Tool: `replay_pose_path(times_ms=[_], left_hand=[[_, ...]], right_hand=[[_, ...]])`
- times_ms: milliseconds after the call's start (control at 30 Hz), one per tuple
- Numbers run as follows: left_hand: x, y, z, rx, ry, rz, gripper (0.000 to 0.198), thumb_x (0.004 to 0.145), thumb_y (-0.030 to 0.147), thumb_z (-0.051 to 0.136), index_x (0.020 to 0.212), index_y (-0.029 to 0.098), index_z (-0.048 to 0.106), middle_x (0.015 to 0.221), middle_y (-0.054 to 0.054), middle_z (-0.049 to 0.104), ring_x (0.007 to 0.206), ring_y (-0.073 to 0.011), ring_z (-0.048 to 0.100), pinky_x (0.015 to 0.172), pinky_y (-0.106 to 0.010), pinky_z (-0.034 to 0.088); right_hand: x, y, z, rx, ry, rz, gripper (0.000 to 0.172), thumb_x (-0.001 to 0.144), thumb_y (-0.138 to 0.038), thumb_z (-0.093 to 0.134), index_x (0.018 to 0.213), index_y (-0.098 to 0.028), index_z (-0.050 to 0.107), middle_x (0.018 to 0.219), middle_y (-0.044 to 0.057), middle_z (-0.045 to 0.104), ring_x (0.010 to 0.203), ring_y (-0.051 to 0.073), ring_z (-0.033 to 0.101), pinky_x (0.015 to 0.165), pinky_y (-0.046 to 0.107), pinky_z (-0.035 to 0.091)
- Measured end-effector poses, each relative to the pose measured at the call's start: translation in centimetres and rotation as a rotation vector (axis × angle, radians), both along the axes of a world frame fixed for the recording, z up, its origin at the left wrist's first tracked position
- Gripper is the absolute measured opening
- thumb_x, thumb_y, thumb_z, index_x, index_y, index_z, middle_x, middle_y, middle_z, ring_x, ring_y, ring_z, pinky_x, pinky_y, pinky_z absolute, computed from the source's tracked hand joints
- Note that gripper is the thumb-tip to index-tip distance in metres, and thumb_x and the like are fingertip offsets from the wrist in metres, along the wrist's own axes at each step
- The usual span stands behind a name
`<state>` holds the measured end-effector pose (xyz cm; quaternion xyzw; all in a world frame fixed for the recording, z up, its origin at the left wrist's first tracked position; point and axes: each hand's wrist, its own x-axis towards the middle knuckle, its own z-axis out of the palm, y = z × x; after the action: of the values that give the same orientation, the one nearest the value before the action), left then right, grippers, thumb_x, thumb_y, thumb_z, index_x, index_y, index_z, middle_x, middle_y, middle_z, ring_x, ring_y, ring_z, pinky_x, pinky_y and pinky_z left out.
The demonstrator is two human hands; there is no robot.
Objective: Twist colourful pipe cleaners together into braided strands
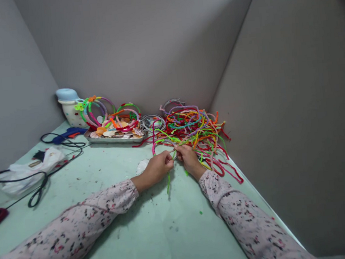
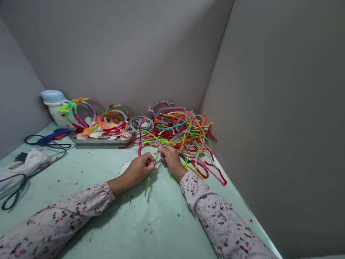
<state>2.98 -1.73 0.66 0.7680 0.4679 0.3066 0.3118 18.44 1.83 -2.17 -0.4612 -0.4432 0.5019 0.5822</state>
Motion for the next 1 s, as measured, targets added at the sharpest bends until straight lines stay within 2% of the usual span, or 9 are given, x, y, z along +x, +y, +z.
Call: replay_pose_path(times_ms=[133, 233, 333, 433, 567, 700, 867, 933, 1000], left_hand=[[0.1, 0.4, -0.8, -0.155, -0.226, -0.056, 0.011, 0.075, 0.027, 0.054, 0.076, 0.016, 0.054, 0.061, 0.004, 0.049, 0.055, -0.0091, 0.04, 0.053, -0.021, 0.029], [0.0, 0.1, -0.6, -0.306, -0.364, -0.094, 0.019, 0.076, 0.033, 0.055, 0.082, 0.015, 0.056, 0.061, 0.005, 0.047, 0.053, -0.0083, 0.039, 0.051, -0.021, 0.029], [-0.1, -0.3, -0.1, -0.427, -0.377, -0.136, 0.024, 0.077, 0.038, 0.057, 0.082, 0.014, 0.057, 0.057, 0.006, 0.044, 0.049, -0.0071, 0.036, 0.047, -0.021, 0.026], [-0.3, -0.3, 0.1, -0.467, -0.352, -0.144, 0.029, 0.079, 0.043, 0.057, 0.081, 0.014, 0.058, 0.053, 0.006, 0.042, 0.046, -0.0067, 0.034, 0.045, -0.021, 0.024], [-0.3, -0.2, -0.2, -0.389, -0.303, -0.187, 0.023, 0.078, 0.038, 0.057, 0.08, 0.015, 0.057, 0.057, 0.006, 0.044, 0.048, -0.0069, 0.034, 0.046, -0.02, 0.026], [-0.2, -0.4, -0.1, -0.197, -0.217, -0.221, 0.012, 0.079, 0.026, 0.05, 0.076, 0.016, 0.055, 0.063, 0.004, 0.048, 0.056, -0.0085, 0.039, 0.053, -0.02, 0.031], [-0.3, -1.0, 0.6, 0.052, 0.056, -0.124, 0.007, 0.078, 0.021, 0.049, 0.077, 0.018, 0.055, 0.062, 0.004, 0.051, 0.057, -0.0102, 0.042, 0.056, -0.023, 0.028], [-0.2, -1.1, 0.7, 0.066, 0.09, -0.095, 0.007, 0.078, 0.021, 0.049, 0.079, 0.018, 0.056, 0.062, 0.004, 0.052, 0.056, -0.0104, 0.043, 0.056, -0.023, 0.028], [-0.2, -1.1, 0.6, 0.042, 0.041, -0.097, 0.007, 0.079, 0.022, 0.049, 0.079, 0.018, 0.055, 0.063, 0.003, 0.053, 0.058, -0.0106, 0.045, 0.056, -0.023, 0.029]], right_hand=[[0.0, 0.0, 0.2, -0.029, 0.028, 0.007, 0.03, 0.062, -0.042, 0.072, 0.061, -0.018, 0.055, 0.048, -0.007, 0.046, 0.041, 0.005, 0.038, 0.039, 0.02, 0.024], [0.2, 0.0, 0.5, -0.037, 0.063, 0.031, 0.032, 0.061, -0.045, 0.074, 0.064, -0.018, 0.057, 0.049, -0.006, 0.048, 0.041, 0.005, 0.04, 0.038, 0.019, 0.025], [0.5, 0.1, 0.6, -0.021, 0.109, -0.006, 0.034, 0.062, -0.047, 0.074, 0.063, -0.018, 0.055, 0.051, -0.006, 0.05, 0.041, 0.005, 0.041, 0.038, 0.019, 0.026], [0.8, 0.1, 0.5, -0.003, 0.116, -0.032, 0.035, 0.063, -0.047, 0.074, 0.061, -0.018, 0.053, 0.052, -0.005, 0.05, 0.041, 0.005, 0.042, 0.038, 0.019, 0.027], [0.8, 0.3, 0.0, 0.005, 0.091, -0.051, 0.034, 0.064, -0.045, 0.074, 0.061, -0.018, 0.054, 0.05, -0.006, 0.05, 0.04, 0.005, 0.041, 0.038, 0.019, 0.026], [0.7, 0.5, -0.1, -0.018, 0.074, -0.041, 0.032, 0.063, -0.043, 0.073, 0.06, -0.018, 0.053, 0.049, -0.007, 0.047, 0.039, 0.005, 0.039, 0.037, 0.018, 0.023], [0.6, 0.5, 0.1, -0.016, 0.035, -0.021, 0.029, 0.064, -0.038, 0.071, 0.056, -0.018, 0.05, 0.046, -0.007, 0.045, 0.038, 0.004, 0.037, 0.037, 0.018, 0.023], [0.6, 0.6, 0.1, -0.015, 0.032, -0.017, 0.028, 0.064, -0.037, 0.07, 0.056, -0.018, 0.051, 0.046, -0.007, 0.045, 0.038, 0.004, 0.037, 0.037, 0.018, 0.023], [0.7, 0.7, 0.1, -0.021, 0.044, -0.017, 0.028, 0.064, -0.037, 0.071, 0.058, -0.018, 0.052, 0.046, -0.007, 0.046, 0.038, 0.004, 0.037, 0.037, 0.018, 0.023]])
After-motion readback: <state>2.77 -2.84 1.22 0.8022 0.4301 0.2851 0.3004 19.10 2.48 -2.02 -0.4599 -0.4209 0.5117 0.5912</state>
